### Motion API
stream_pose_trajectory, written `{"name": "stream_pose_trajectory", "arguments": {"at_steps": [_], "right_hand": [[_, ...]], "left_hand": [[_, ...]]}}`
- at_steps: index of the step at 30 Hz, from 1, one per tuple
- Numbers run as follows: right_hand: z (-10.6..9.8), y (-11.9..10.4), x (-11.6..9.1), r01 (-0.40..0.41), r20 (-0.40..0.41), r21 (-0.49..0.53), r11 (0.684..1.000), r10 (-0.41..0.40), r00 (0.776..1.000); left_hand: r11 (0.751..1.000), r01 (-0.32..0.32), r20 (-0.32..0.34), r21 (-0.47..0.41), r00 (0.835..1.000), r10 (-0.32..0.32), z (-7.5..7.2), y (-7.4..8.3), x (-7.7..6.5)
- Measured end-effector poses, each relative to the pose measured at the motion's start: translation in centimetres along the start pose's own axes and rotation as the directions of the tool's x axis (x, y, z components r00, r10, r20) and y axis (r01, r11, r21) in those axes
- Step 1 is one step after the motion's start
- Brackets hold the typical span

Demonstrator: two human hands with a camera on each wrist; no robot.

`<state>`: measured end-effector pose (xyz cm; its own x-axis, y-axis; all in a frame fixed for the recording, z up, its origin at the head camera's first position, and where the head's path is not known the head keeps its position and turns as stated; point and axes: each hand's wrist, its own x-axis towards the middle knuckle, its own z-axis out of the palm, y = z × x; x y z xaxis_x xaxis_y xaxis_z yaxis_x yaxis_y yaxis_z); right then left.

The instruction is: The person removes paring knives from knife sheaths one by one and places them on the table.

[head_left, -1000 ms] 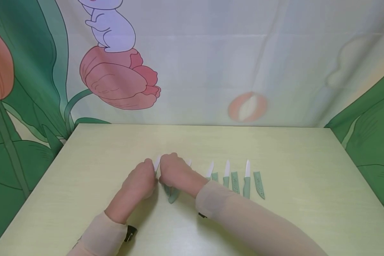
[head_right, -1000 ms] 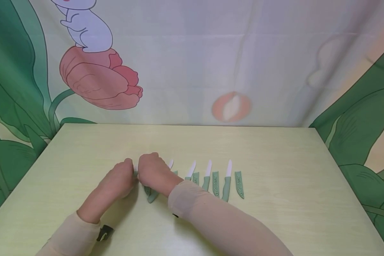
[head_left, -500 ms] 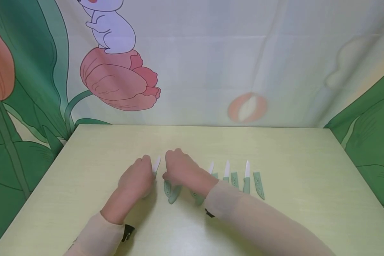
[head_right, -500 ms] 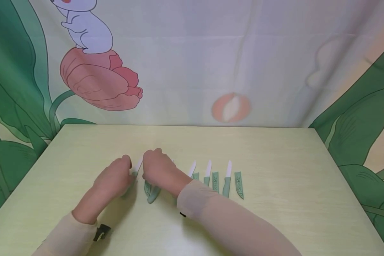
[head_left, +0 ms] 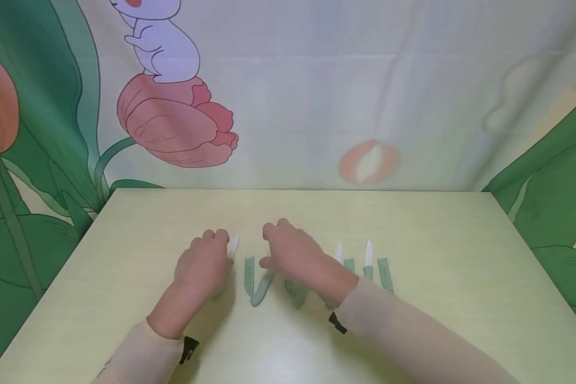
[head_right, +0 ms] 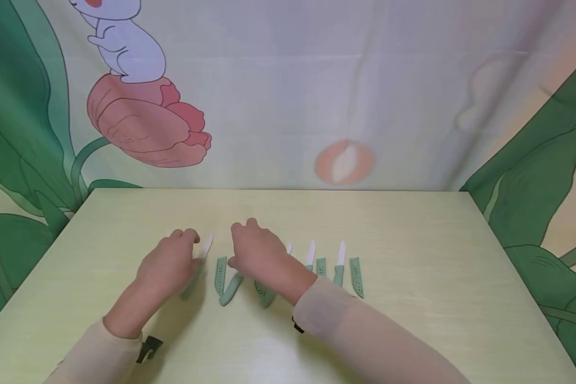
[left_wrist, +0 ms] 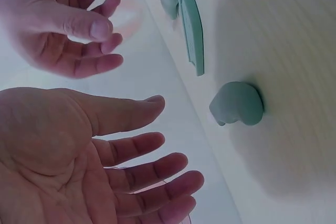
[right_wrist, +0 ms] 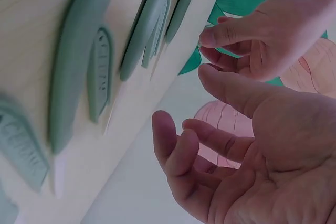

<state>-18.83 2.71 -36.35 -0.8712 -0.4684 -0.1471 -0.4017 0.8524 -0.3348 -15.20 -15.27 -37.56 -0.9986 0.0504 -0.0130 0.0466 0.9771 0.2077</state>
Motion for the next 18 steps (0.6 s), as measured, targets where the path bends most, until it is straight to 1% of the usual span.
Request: {"name": "stream_pose_trajectory", "arguments": {"at_steps": [8,14,18], "right_hand": [[-0.5,2.5,-1.9,-0.001,-0.024,0.020,1.000,0.001,1.000],[-0.5,4.7,-3.0,0.018,-0.070,0.026,0.999,-0.016,0.997],[-0.6,5.9,-3.8,0.021,-0.098,0.031,0.999,-0.018,0.995]], "left_hand": [[0.997,-0.069,-0.061,0.025,0.996,0.070,0.0,0.3,-0.1],[0.989,-0.133,-0.096,0.059,0.986,0.138,0.4,0.4,0.1],[0.985,-0.156,-0.120,0.067,0.979,0.163,0.8,0.5,0.3]]}}
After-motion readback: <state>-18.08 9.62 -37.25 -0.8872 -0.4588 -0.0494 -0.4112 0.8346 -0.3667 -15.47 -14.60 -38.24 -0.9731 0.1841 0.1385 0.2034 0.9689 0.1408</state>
